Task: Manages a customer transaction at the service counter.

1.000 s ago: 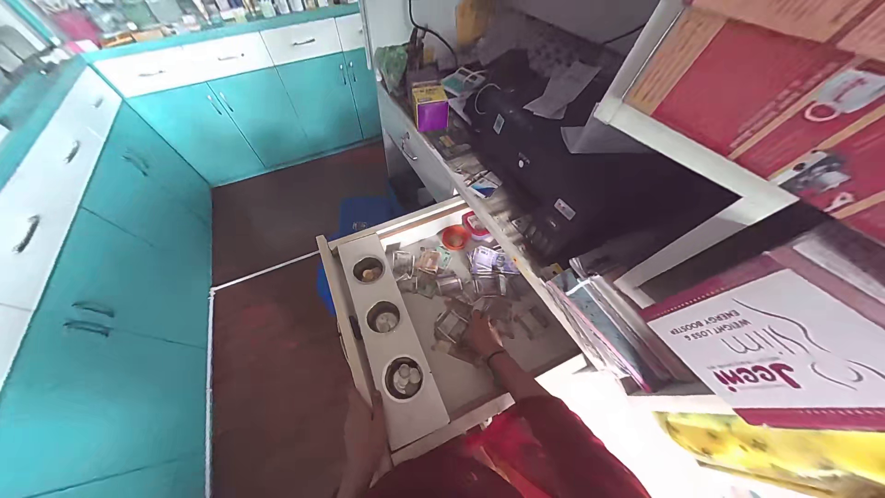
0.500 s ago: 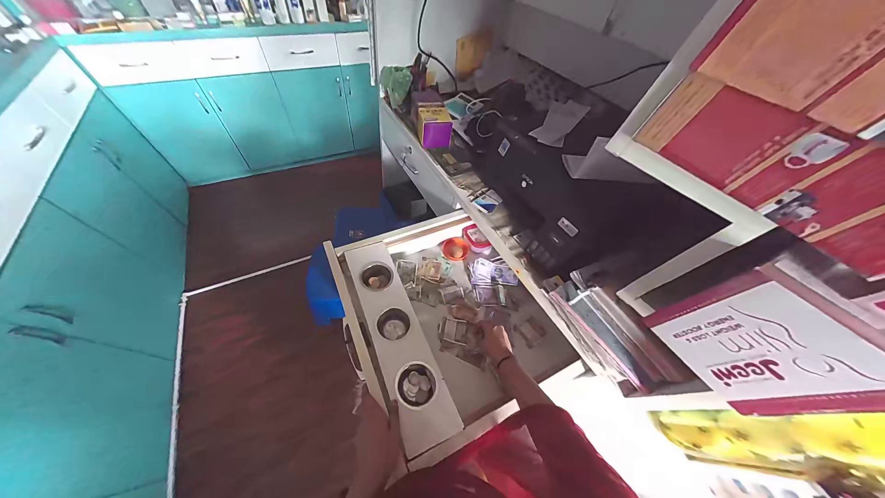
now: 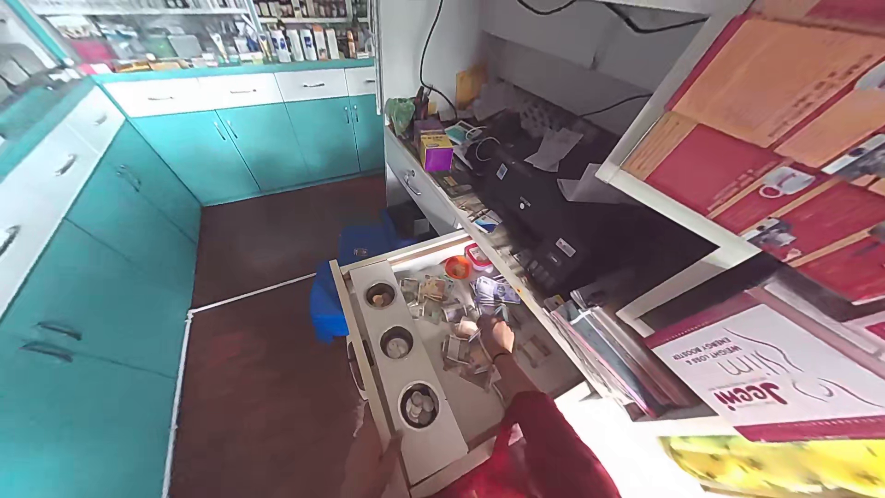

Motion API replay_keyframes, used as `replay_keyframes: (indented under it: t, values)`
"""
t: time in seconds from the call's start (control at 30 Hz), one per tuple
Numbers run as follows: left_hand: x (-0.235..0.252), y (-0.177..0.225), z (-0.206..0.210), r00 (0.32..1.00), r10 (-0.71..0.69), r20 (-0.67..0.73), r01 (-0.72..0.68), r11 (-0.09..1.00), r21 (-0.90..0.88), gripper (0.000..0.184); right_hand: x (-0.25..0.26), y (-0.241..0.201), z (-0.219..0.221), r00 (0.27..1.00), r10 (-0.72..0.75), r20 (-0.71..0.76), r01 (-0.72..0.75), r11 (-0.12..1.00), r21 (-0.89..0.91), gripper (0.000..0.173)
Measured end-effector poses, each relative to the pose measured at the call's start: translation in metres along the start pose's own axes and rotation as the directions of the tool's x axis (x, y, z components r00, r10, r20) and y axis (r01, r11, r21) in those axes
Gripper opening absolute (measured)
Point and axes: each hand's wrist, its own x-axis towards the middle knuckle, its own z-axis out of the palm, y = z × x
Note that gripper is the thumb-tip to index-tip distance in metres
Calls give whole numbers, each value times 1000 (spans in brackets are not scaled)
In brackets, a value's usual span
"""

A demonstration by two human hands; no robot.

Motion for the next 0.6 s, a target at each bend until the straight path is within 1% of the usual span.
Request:
replay_keyframes:
  t: [0.07,0.1,0.17,0.2,0.23,0.27,0.3,0.33,0.4,0.43,0.5,0.53,0.6]
  values:
    - [3,-21,-10,986,125,114,-107,983,-151,85,-23,-1,-19,989,-42,-145,62,989,137,39]
    - [5,-23,-16,971,174,166,-136,966,-220,86,-41,4,-28,965,-78,-250,136,965,226,39]
    - [9,-19,-22,953,217,214,-156,951,-269,90,-87,21,-37,875,-135,-465,332,865,375,34]
    - [11,-16,-22,950,214,228,-151,953,-262,94,-110,33,-34,832,-138,-537,409,806,427,33]
    - [12,-12,-20,955,181,233,-122,961,-246,97,-132,47,-27,813,-123,-569,445,762,470,34]
    - [16,-10,-15,960,165,228,-113,968,-226,102,-151,62,-16,797,-96,-596,463,732,501,36]
    - [19,-9,-8,957,190,219,-144,967,-211,107,-170,75,-6,778,-49,-627,469,710,526,36]
    - [23,-7,-1,948,236,212,-192,959,-210,108,-190,84,0,772,17,-635,449,692,565,30]
    - [30,3,14,925,324,198,-289,939,-190,106,-222,100,8,787,143,-600,403,618,675,18]
    - [31,10,22,924,336,182,-307,936,-169,107,-237,109,9,800,196,-568,383,563,733,15]
    - [36,22,42,922,329,202,-291,936,-199,112,-263,126,6,795,299,-528,370,451,812,16]
    - [40,28,54,929,316,192,-271,935,-228,114,-276,136,3,779,343,-525,375,416,829,18]
    - [47,48,78,934,312,176,-251,920,-300,114,-303,163,-6,724,428,-541,408,367,836,24]
